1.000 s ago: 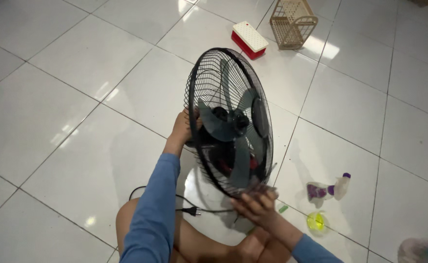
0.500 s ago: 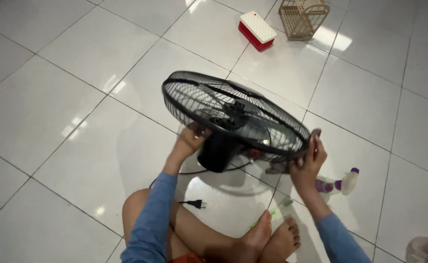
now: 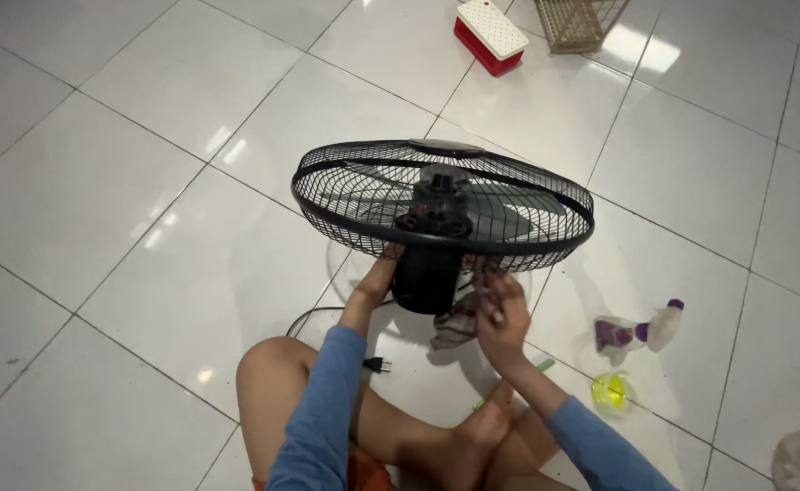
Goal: The person reassembles an electric fan by attaching the front and rear wire cages to the fan head. They use a screwdriver to tighten the central screw securing the cages and then wipe the fan blades and cage with a cloth.
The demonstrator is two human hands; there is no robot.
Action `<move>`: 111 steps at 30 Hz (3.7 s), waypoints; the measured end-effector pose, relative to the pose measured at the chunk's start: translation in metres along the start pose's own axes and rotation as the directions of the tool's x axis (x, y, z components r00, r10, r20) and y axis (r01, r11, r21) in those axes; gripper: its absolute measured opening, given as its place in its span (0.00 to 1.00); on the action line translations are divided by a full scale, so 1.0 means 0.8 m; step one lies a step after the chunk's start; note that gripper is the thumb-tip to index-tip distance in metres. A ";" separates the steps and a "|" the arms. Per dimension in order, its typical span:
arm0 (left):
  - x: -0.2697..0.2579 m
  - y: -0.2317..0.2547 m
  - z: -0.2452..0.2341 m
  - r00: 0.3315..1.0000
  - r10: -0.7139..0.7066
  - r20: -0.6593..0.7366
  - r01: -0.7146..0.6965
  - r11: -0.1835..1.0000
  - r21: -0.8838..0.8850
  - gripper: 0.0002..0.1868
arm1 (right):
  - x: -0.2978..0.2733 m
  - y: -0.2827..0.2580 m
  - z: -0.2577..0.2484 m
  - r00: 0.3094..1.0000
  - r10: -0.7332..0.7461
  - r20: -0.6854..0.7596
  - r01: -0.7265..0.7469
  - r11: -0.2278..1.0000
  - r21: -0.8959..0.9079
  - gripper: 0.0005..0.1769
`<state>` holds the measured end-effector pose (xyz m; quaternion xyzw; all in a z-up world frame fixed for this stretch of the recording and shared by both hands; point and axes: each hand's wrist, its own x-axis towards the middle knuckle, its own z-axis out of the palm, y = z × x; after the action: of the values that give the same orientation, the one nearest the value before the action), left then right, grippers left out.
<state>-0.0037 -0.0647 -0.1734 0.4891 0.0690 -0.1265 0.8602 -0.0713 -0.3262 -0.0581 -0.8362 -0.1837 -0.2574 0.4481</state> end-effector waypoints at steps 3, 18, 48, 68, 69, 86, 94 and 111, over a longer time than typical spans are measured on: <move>-0.006 -0.005 0.004 0.983 -0.108 -0.148 0.110 0.994 0.002 0.36 | 0.010 -0.032 0.019 0.994 -0.067 0.086 0.072 0.996 -0.051 0.31; -0.047 -0.059 0.027 0.931 0.025 -0.364 0.071 0.966 0.248 0.29 | -0.006 -0.034 0.055 0.969 0.218 0.114 -0.240 0.938 0.251 0.10; -0.231 -0.026 0.218 0.617 0.730 -0.295 -0.544 0.666 0.510 0.35 | -0.034 -0.128 0.001 0.903 -0.090 0.421 -0.097 0.910 0.403 0.35; -0.168 0.034 0.160 0.462 0.883 -0.083 -0.260 0.224 0.939 0.17 | 0.008 0.132 0.086 0.605 0.205 0.770 -0.792 0.052 0.608 0.26; -0.159 0.023 0.146 0.450 0.892 0.037 -0.243 0.082 0.967 0.14 | 0.007 0.127 0.083 0.594 0.247 0.766 -0.804 0.163 0.571 0.25; -0.198 0.078 0.213 0.408 0.913 0.031 -0.010 -0.030 1.000 0.18 | 0.039 0.029 0.056 0.524 0.465 0.714 -0.835 0.447 0.321 0.17; -0.116 0.073 0.110 0.796 0.604 -0.032 -0.062 0.133 0.989 0.12 | 0.044 0.011 0.060 0.555 0.481 0.679 -0.825 0.421 0.376 0.18; -0.199 0.083 0.201 0.440 0.894 0.088 -0.198 0.001 0.980 0.14 | 0.035 0.024 0.061 0.507 0.516 0.691 -0.857 0.391 0.337 0.21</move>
<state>-0.1385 -0.1462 0.0020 0.8631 0.0294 0.4014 0.3052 -0.0260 -0.2931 -0.0769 -0.6541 0.0145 0.2579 0.7109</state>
